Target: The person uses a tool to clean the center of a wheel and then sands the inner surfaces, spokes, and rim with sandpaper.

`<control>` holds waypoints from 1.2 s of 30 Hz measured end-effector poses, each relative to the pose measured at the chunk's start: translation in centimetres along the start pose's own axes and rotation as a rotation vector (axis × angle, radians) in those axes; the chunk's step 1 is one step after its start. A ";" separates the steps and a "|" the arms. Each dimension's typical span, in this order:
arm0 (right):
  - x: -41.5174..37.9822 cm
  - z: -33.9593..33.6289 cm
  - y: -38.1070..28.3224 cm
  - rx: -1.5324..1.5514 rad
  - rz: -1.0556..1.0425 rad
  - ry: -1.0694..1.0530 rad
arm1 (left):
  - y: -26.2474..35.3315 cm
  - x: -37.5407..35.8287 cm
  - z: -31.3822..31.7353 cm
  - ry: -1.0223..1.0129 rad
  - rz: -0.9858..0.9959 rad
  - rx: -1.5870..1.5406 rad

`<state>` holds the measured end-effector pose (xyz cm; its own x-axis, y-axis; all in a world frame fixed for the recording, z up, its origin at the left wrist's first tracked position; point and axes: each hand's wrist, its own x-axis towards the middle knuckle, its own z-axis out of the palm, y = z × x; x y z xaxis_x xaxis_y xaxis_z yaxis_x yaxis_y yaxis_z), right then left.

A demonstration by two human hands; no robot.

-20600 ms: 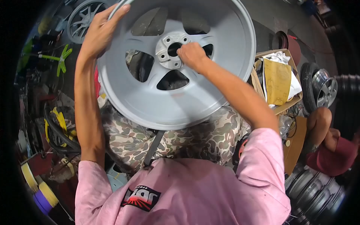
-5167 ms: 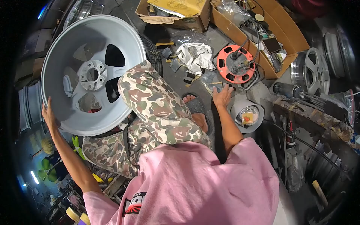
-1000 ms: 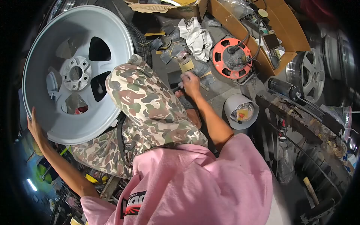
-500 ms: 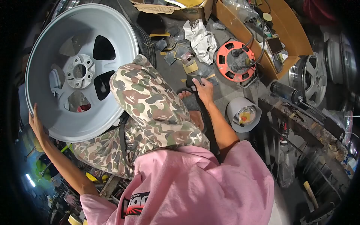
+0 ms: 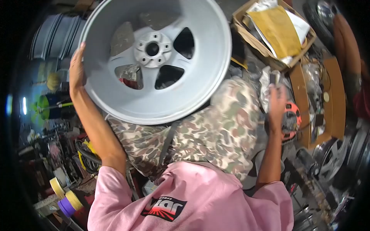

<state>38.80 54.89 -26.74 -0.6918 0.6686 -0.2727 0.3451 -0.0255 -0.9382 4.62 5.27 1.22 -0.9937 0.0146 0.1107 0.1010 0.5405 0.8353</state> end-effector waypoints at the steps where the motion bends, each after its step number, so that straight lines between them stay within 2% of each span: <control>1: 0.2 1.9 -5.9 -0.059 -0.094 0.035 | 1.1 -1.1 0.6 -0.011 -0.045 -0.099; 3: -1.5 8.9 -15.5 0.122 -0.349 0.006 | 1.1 -2.0 -0.1 -0.081 -0.069 -0.172; 5: -1.7 14.9 -19.1 -0.049 -0.532 -0.241 | 0.6 -1.8 -0.6 -0.074 -0.017 -0.200; 7: 0.0 21.7 -19.0 -0.260 -0.814 -0.380 | 0.1 -1.3 -0.4 -0.088 0.032 -0.230; 10: 5.8 30.2 -14.8 -0.487 -0.778 -0.398 | -0.5 -1.6 -0.1 -0.180 0.060 -0.313; 12: 9.1 33.5 -12.8 -0.561 -0.802 -0.238 | -0.1 -1.7 0.3 -0.186 0.077 -0.321; 15: 11.2 35.7 -12.4 -0.591 -0.814 -0.236 | 1.2 -2.4 1.1 -0.156 0.086 -0.275; 16: 10.9 36.2 -11.5 -0.621 -0.929 -0.290 | 1.2 -2.4 1.2 -0.152 0.131 -0.266; 17: 10.3 35.8 -10.3 -0.630 -0.922 -0.299 | 1.0 -2.4 1.2 -0.155 0.176 -0.258; 20: 9.5 32.1 -9.0 -0.865 -1.039 -0.662 | 0.6 -2.1 1.5 -0.143 0.147 -0.258; 23: 10.7 30.8 -11.1 -0.863 -1.111 -0.569 | 0.8 -1.8 1.1 -0.131 0.139 -0.231; 24: 11.1 31.4 -12.0 -0.768 -1.049 -0.422 | 0.6 -2.1 1.1 -0.137 0.122 -0.215; 25: 11.8 32.4 -11.9 -0.772 -1.049 -0.432 | 0.6 -2.5 1.1 -0.133 0.113 -0.217; 27: 13.5 35.3 -11.4 -0.719 -0.972 -0.176 | 1.1 -2.5 1.2 -0.099 0.116 -0.134; 28: 12.5 36.9 -10.5 -0.568 -0.982 -0.167 | 1.1 -2.6 1.3 -0.105 0.118 -0.132; 29: 11.2 37.5 -9.4 -0.616 -1.002 -0.183 | 0.9 -2.4 1.4 -0.108 0.130 -0.170; 31: 7.9 35.8 -10.2 -0.613 -0.946 -0.472 | 0.6 -2.3 1.3 -0.107 0.140 -0.206; 32: 8.2 34.5 -10.9 -0.613 -0.949 -0.474 | 0.6 -2.2 1.3 -0.104 0.142 -0.212; 34: 9.6 31.6 -11.7 -0.748 -1.040 -0.703 | 0.8 -2.2 1.1 -0.101 0.152 -0.215; 35: 10.4 32.1 -11.8 -0.748 -1.041 -0.699 | 1.1 -2.3 0.9 -0.116 0.151 -0.210; 36: 11.7 33.1 -11.4 -0.633 -0.905 -0.439 | 1.2 -2.5 1.0 -0.135 0.146 -0.208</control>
<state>5.78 38.35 -26.31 -0.9612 -0.0603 0.2692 -0.2139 0.7794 -0.5890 7.19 6.74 1.43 -0.9641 0.1985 0.1766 0.2368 0.3408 0.9098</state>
